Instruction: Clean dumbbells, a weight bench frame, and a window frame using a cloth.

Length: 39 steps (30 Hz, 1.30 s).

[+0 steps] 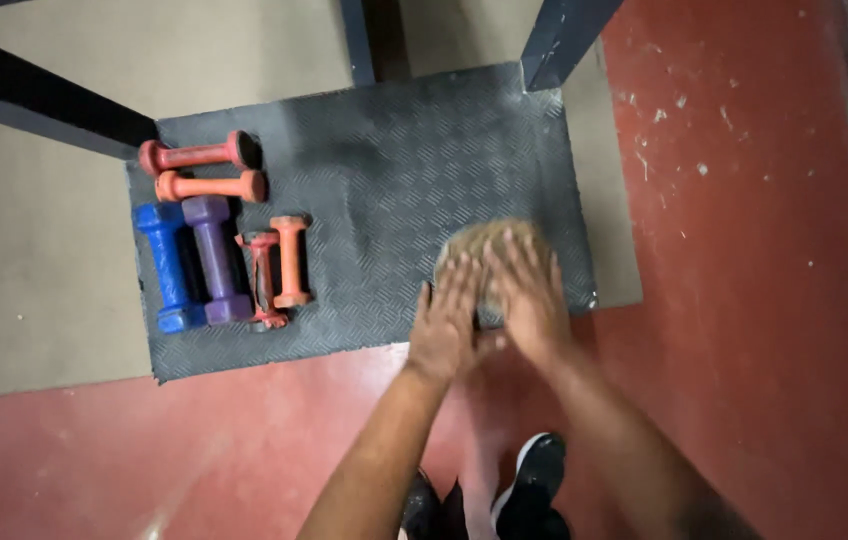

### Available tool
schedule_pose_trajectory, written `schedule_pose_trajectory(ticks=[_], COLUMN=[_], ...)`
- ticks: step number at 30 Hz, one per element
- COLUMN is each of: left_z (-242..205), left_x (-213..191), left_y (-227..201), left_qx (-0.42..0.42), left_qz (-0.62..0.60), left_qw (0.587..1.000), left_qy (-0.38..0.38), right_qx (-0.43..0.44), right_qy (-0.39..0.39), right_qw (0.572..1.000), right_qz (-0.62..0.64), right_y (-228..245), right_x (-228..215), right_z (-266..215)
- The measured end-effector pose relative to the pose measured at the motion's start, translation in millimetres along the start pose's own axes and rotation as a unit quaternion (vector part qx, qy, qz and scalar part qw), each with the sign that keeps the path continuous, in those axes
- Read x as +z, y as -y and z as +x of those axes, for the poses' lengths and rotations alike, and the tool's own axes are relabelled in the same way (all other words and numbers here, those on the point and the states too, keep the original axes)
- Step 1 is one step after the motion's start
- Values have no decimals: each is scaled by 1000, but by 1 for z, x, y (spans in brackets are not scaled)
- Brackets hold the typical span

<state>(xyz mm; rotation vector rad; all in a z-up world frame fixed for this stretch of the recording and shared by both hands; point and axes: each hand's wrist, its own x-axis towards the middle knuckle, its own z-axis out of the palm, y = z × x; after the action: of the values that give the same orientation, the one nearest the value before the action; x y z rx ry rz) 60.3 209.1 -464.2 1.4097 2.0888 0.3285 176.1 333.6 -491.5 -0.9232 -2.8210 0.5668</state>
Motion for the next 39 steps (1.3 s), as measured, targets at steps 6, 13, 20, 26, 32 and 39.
schedule_pose_trajectory(ticks=[6,13,20,26,32,39], left_z=[44,47,86,88,86,90], left_x=[-15,-6,-34,0,4,8], left_y=[21,8,-32,-13,-12,-11], left_qx=[-93,-38,-181,-67,-60,-64], left_qz=[-25,112,59,62,38,49], left_qw=[992,985,978,994,991,990], left_qy=[-86,-124,79,-55,-114,-119], right_qx=[42,60,45,39,46,59], right_qy=[-47,11,-17,-10,-56,-52], right_qw=[998,998,998,998,997,997], right_qz=[-19,-26,-34,-40,-35,-25], right_y=[-3,-9,-22,-36,-39,-53], right_x=[-1,-5,-7,-8,-6,-9], right_z=[25,27,47,112,82,146])
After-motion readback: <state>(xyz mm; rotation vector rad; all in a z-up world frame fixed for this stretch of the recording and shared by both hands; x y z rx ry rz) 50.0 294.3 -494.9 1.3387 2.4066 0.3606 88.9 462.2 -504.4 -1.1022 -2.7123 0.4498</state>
